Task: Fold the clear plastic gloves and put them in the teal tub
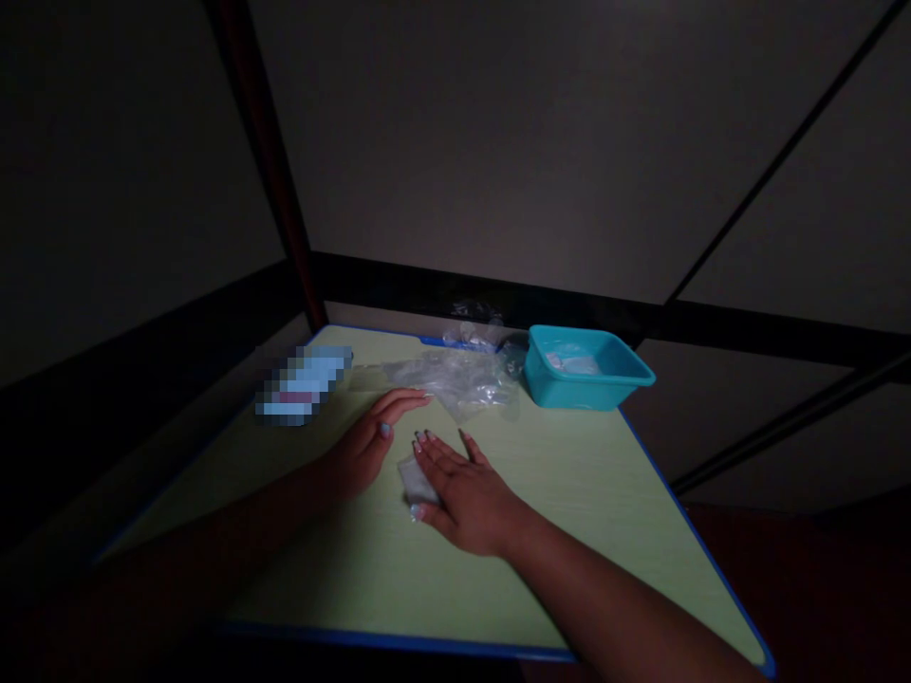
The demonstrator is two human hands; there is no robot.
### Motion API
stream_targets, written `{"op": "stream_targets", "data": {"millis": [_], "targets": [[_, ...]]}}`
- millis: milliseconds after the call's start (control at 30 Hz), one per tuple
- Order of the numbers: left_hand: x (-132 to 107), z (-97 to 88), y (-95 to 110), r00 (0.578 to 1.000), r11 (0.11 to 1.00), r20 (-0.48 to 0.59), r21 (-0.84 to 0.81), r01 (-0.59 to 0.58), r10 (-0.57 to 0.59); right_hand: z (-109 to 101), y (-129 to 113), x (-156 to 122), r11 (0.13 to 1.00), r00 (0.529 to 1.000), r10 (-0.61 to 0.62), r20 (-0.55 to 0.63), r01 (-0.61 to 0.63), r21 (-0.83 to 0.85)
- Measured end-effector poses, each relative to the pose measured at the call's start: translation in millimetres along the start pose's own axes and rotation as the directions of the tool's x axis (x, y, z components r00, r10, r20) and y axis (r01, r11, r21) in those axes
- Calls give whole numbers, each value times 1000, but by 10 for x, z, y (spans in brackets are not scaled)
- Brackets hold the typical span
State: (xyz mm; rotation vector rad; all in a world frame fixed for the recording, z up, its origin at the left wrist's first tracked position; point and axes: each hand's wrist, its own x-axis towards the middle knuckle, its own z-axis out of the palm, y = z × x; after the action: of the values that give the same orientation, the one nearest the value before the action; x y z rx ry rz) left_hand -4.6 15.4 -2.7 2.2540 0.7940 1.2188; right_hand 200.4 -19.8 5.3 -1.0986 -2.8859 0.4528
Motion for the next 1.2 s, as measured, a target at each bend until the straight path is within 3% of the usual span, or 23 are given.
{"op": "stream_targets", "data": {"millis": [133, 400, 700, 933, 1200], "targets": [[12, -9, -16, 1000, 1000, -8, 3, -13, 13, -13, -13, -23, 999, 1000, 5, -15, -4, 36], [26, -50, -55, 1000, 1000, -14, 15, 28, -27, -14, -35, -79, 982, 992, -123, -33, 126, 137], [24, -45, -85, 1000, 998, -1, 48, 28, -28, 37, -32, -52, 985, 991, -118, -55, 124, 119], [37, -46, -90, 1000, 999, -15, 48, 5, -4, -38, -90, -154, 985, 988, -153, -8, 153, 85], [43, -36, -80, 1000, 998, 0, 54, 16, -16, 53, -168, -192, 984, 988, -141, 58, 134, 114]]}}
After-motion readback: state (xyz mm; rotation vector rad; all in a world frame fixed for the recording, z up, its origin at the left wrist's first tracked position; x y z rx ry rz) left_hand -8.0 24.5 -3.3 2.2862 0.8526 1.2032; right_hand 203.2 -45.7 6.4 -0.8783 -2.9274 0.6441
